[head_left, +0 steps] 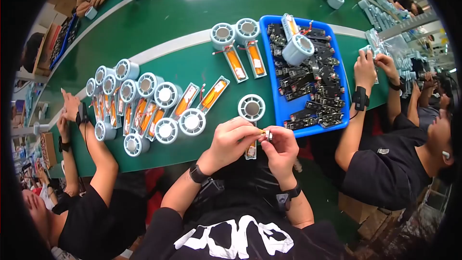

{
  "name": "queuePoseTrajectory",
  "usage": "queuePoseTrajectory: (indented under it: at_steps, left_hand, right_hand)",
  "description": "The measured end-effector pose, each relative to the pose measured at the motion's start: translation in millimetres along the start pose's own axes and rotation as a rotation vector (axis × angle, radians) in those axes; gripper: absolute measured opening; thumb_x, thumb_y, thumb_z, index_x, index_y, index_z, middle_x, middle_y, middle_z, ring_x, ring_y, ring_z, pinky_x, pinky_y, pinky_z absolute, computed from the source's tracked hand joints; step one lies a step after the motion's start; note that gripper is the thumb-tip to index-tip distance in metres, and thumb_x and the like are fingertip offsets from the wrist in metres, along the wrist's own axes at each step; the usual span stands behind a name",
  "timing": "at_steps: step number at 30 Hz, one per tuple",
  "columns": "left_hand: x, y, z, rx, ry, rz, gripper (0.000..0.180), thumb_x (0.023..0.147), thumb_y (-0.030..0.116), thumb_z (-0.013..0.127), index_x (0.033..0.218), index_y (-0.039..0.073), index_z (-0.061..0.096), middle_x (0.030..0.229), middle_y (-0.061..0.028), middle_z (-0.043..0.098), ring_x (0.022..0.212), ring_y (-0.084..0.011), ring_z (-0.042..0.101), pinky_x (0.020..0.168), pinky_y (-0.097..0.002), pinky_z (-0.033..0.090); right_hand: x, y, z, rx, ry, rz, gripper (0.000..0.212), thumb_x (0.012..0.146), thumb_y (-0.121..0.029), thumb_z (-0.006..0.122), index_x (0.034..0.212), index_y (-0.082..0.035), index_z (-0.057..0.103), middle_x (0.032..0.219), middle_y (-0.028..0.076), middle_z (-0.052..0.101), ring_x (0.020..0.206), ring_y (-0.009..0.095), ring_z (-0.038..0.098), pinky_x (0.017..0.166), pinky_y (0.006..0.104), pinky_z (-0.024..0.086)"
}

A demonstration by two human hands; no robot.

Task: Assembling small electronic components at a factory workstation.

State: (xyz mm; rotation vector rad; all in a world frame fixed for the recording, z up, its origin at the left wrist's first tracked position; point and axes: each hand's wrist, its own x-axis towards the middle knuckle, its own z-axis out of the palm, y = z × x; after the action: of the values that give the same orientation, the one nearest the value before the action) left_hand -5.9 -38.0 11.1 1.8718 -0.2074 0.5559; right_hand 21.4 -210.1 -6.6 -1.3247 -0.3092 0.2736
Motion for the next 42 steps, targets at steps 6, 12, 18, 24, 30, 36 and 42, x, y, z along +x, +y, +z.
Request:
queuePoseTrajectory:
  at_steps: [6,12,18,24,30,36,42]
  left_hand:
    - [-8,-2,1,0.004,0.021,-0.006,0.022,0.072,-0.004,0.082,0.090,0.003,0.073,0.084,-0.0088,0.069,0.072,-0.0218,0.067,0.063,-0.0308,0.054]
    - [-12,0,-1,-0.082,0.044,-0.054,0.020,0.073,-0.003,0.083,0.090,0.003,0.074,0.084,-0.0083,0.069,0.072,-0.0191,0.066,0.061,-0.0295,0.053]
    - [-14,0,0,-0.109,0.036,-0.156,0.019,0.074,-0.003,0.083,0.090,0.002,0.074,0.084,-0.0082,0.069,0.071,-0.0181,0.066,0.061,-0.0286,0.052]
    - [-1,-3,4,-0.063,0.027,-0.027,0.018,0.074,-0.003,0.082,0.089,0.002,0.073,0.082,-0.0086,0.069,0.070,-0.0197,0.066,0.061,-0.0299,0.052]
    - [-15,-1,1,-0.109,0.044,-0.147,0.018,0.072,-0.004,0.083,0.085,0.003,0.073,0.082,-0.0097,0.070,0.070,-0.0224,0.067,0.063,-0.0315,0.053]
    - [-21,0,-3,-0.161,0.077,-0.199,0.015,0.078,-0.002,0.081,0.090,0.001,0.073,0.086,-0.0084,0.070,0.070,-0.0159,0.068,0.062,-0.0270,0.054]
    - [-12,-1,2,-0.212,0.111,-0.212,0.019,0.077,-0.006,0.080,0.094,0.001,0.076,0.085,-0.0084,0.070,0.073,-0.0166,0.068,0.064,-0.0272,0.054]
  right_hand:
    - [-4,6,1,-0.129,-0.003,-0.193,0.038,0.081,0.014,0.074,0.114,0.000,0.062,0.114,0.015,0.066,0.102,0.021,0.067,0.087,0.0307,0.057]
    - [-5,5,-3,-0.248,-0.064,-0.281,0.037,0.082,0.012,0.075,0.115,0.001,0.064,0.118,0.018,0.065,0.102,0.020,0.066,0.088,0.0303,0.055]
    - [-3,7,-5,-0.321,-0.031,-0.327,0.036,0.077,0.011,0.080,0.110,0.001,0.069,0.112,0.017,0.069,0.098,0.024,0.069,0.083,0.0311,0.058]
    - [4,-1,-8,-0.401,0.002,-0.357,0.035,0.075,0.010,0.081,0.107,0.001,0.071,0.107,0.018,0.073,0.094,0.026,0.072,0.082,0.0337,0.059]
    - [4,4,-7,-0.467,-0.066,-0.398,0.038,0.071,0.008,0.083,0.107,0.000,0.074,0.102,0.018,0.075,0.091,0.027,0.074,0.080,0.0351,0.060]
    - [-1,2,-1,-0.376,-0.064,-0.343,0.035,0.078,0.005,0.081,0.112,0.000,0.074,0.109,0.017,0.074,0.095,0.026,0.074,0.082,0.0334,0.059]
    - [2,-1,0,-0.377,-0.045,-0.313,0.034,0.080,0.003,0.080,0.114,0.001,0.074,0.109,0.016,0.074,0.093,0.025,0.073,0.081,0.0313,0.059]
